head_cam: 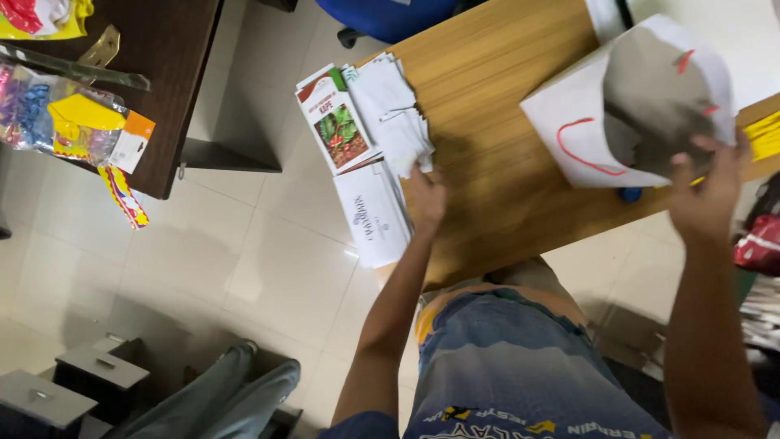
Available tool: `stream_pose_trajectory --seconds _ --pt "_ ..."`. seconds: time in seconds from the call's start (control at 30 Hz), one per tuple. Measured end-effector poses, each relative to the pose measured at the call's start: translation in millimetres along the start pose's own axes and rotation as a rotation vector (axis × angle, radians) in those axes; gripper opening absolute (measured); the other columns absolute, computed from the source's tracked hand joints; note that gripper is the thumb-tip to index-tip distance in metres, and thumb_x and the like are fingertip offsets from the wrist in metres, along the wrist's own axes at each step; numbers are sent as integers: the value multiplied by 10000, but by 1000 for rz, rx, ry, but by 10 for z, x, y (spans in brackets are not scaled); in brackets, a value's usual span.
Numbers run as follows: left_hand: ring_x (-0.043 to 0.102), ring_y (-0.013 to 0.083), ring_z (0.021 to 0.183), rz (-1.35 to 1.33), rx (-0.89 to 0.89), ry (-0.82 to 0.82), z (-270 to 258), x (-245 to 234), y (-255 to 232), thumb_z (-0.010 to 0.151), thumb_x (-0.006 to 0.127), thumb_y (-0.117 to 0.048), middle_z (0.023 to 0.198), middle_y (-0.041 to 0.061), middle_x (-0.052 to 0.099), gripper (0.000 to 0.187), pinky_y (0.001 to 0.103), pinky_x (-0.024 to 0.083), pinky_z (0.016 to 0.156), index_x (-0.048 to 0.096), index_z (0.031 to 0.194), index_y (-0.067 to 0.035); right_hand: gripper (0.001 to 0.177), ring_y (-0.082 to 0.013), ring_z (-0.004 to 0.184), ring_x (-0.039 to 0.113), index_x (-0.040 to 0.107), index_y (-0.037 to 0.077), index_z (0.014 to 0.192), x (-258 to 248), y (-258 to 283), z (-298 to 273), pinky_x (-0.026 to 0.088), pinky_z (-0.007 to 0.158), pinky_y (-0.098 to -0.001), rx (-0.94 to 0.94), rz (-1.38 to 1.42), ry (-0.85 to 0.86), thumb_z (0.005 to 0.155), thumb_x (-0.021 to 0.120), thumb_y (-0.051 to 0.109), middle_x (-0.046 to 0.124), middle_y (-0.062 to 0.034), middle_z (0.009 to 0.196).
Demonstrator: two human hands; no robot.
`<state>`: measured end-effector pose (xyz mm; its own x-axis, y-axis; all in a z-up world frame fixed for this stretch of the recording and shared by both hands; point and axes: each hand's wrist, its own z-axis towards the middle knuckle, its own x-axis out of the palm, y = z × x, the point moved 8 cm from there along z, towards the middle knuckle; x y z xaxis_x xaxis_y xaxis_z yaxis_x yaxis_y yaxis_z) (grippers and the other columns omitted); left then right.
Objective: Organize balloons into different packets and place them into a bag.
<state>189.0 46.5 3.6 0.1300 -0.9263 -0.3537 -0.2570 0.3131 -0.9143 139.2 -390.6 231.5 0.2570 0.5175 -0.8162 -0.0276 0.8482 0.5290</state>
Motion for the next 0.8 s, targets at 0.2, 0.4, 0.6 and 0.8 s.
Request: stream_pose_trajectory --seconds 0.2,0.4,0.6,0.8 --pt "389 467 1366 66 -19 -320 720 -710 481 815 723 -167 1449 298 431 805 497 305 1180 355 1497 51 170 -338 1335 520 573 13 1258 3 1197 -206 429 1149 -436 -79 79 -85 1097 607 54 581 -227 1344" --pt "287 526 1372 263 -60 -176 917 -255 959 803 803 -248 1511 369 289 999 556 276 1149 194 1520 85 112 -259 1213 629 641 121 1100 1355 2556 -304 502 1047 -383 -313 339 -79 1020 590 61 672 -188 1301" --pt "342 458 1421 321 -137 -130 701 -485 40 799 736 -226 1564 246 363 911 591 298 1123 268 1556 -26 451 -335 1102 674 501 0 1354 3835 1184 -244 536 905 -412 101 543 361 975 684 164 655 -215 1201" --pt "380 479 1441 78 -74 -197 712 -352 261 811 697 -157 1547 296 368 873 498 345 1216 315 1580 3 556 -318 974 699 508 -1 1375 4726 771 67 544 851 -421 377 375 444 956 739 281 704 -194 1118"
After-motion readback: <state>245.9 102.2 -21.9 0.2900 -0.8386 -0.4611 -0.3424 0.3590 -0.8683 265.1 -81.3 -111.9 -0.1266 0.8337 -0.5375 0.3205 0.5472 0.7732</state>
